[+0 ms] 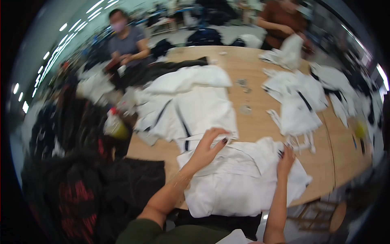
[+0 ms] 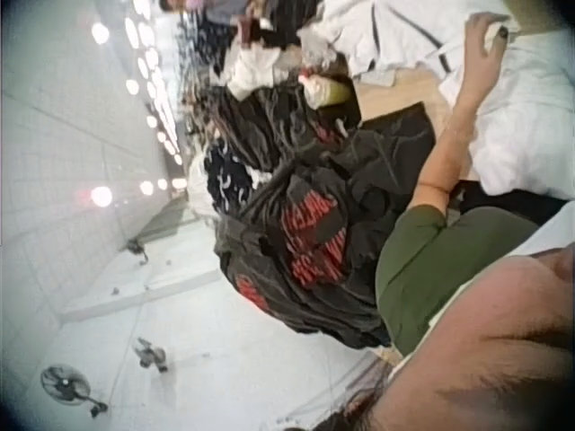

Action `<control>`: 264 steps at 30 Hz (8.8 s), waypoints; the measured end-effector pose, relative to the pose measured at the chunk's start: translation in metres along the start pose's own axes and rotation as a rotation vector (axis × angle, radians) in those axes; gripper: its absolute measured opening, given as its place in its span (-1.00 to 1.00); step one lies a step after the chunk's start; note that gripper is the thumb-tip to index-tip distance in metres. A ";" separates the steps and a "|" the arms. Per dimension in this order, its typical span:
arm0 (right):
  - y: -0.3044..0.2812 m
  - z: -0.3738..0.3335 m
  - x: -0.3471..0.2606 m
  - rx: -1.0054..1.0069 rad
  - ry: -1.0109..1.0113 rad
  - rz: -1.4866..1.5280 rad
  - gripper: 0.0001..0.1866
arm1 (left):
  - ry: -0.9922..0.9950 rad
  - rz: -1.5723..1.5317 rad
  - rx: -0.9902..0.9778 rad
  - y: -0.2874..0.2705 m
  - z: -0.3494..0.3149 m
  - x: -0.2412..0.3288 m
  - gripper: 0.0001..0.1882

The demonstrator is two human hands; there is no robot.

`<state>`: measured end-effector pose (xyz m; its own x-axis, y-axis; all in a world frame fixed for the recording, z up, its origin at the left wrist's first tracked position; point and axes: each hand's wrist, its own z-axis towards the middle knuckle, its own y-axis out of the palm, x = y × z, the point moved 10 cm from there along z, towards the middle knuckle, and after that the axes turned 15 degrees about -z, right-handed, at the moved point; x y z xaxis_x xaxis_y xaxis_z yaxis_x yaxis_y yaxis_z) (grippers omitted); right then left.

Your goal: Using small snips to trim excess threads from the waistbands of white garments in a factory.

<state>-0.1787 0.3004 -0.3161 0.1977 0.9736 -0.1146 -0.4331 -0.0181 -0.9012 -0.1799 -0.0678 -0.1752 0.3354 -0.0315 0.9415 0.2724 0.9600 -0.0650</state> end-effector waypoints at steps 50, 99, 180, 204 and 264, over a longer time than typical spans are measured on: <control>0.002 -0.002 -0.001 0.055 -0.002 0.043 -0.56 | 0.028 0.622 -0.179 0.063 -0.088 -0.083 -0.49; -0.001 0.000 -0.010 -0.034 0.007 0.090 -0.47 | 0.095 0.789 -0.233 0.077 -0.062 -0.094 -0.32; -0.013 -0.030 -0.213 -0.199 -0.070 0.682 -0.74 | 0.332 -1.033 0.383 -0.216 0.096 0.054 -0.44; -0.010 -0.028 -0.208 -0.172 -0.080 0.603 -0.76 | 0.154 -1.135 0.407 -0.198 0.107 -0.013 -0.53; -0.243 0.114 -0.289 -0.160 -0.583 0.874 -0.85 | 0.452 0.697 -0.206 0.004 0.073 0.103 -0.63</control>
<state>-0.2305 0.0497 -0.0162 -0.5971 0.5655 -0.5689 -0.0917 -0.7527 -0.6519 -0.2101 -0.0467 -0.0546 0.8026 0.3977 0.4446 0.0139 0.7327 -0.6805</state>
